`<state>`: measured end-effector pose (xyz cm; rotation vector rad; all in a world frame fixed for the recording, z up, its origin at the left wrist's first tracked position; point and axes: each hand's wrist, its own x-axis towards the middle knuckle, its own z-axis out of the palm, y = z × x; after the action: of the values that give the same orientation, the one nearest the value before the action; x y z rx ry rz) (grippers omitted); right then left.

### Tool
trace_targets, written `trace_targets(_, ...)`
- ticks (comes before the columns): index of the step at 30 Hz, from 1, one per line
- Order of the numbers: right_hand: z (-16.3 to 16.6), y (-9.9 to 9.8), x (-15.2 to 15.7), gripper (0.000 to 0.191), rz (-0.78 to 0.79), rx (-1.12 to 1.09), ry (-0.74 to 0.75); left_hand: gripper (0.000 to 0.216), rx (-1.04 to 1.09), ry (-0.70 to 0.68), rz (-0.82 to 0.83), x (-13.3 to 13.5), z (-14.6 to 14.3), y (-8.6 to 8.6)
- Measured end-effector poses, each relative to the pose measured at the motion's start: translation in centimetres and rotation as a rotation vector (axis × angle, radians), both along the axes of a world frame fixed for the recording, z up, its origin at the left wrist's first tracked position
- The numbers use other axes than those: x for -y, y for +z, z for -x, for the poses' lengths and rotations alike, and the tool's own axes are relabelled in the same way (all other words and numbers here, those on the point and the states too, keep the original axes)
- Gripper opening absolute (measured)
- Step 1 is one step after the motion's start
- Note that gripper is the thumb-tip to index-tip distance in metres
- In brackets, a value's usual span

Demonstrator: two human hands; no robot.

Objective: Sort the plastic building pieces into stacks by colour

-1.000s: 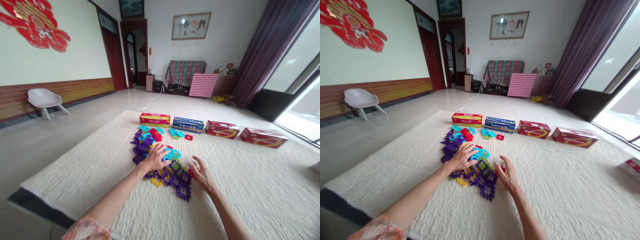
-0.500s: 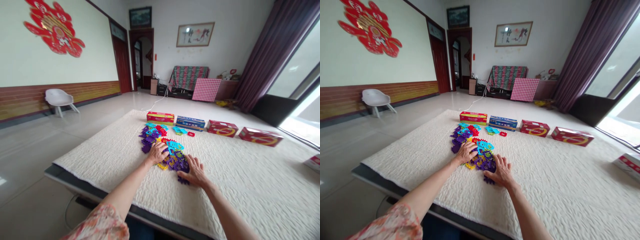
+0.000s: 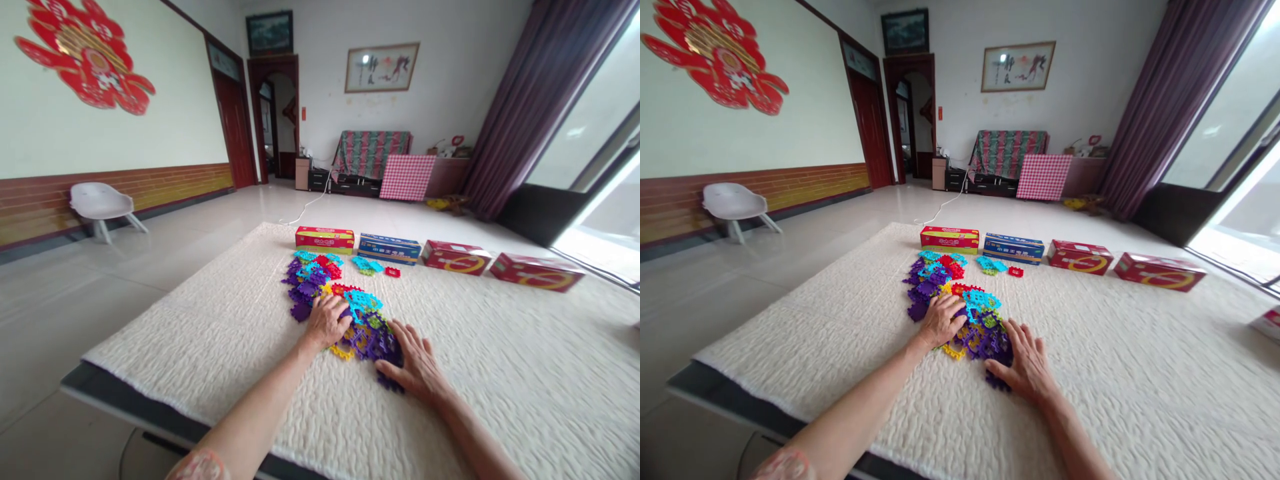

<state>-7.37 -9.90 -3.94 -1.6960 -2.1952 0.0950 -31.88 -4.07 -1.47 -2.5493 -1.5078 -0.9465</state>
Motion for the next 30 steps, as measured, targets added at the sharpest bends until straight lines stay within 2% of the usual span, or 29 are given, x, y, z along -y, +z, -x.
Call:
trace_targets(4,0.2,-0.2,-0.6,0.089,0.008,-0.013,0.031,0.027,0.022,0.001,-0.013,0.2,0.0,0.0)
trace_targets(10,2.3,0.3,-3.2,0.093,0.011,-0.084,0.178,0.024,0.104,0.027,-0.067,-0.6,1.1,-0.9)
trace_targets(17,4.9,0.1,-5.8,0.094,0.028,-0.149,0.253,0.024,0.223,0.147,-0.108,-2.3,2.9,-1.5)
trace_targets(24,8.7,1.3,-8.2,0.091,-0.047,-0.216,0.362,0.028,0.338,0.236,-0.140,-3.0,3.7,-1.9)
trace_targets(30,10.3,1.1,-9.0,0.086,-0.097,-0.275,0.345,0.032,0.424,0.297,-0.191,-3.3,4.1,-2.3)
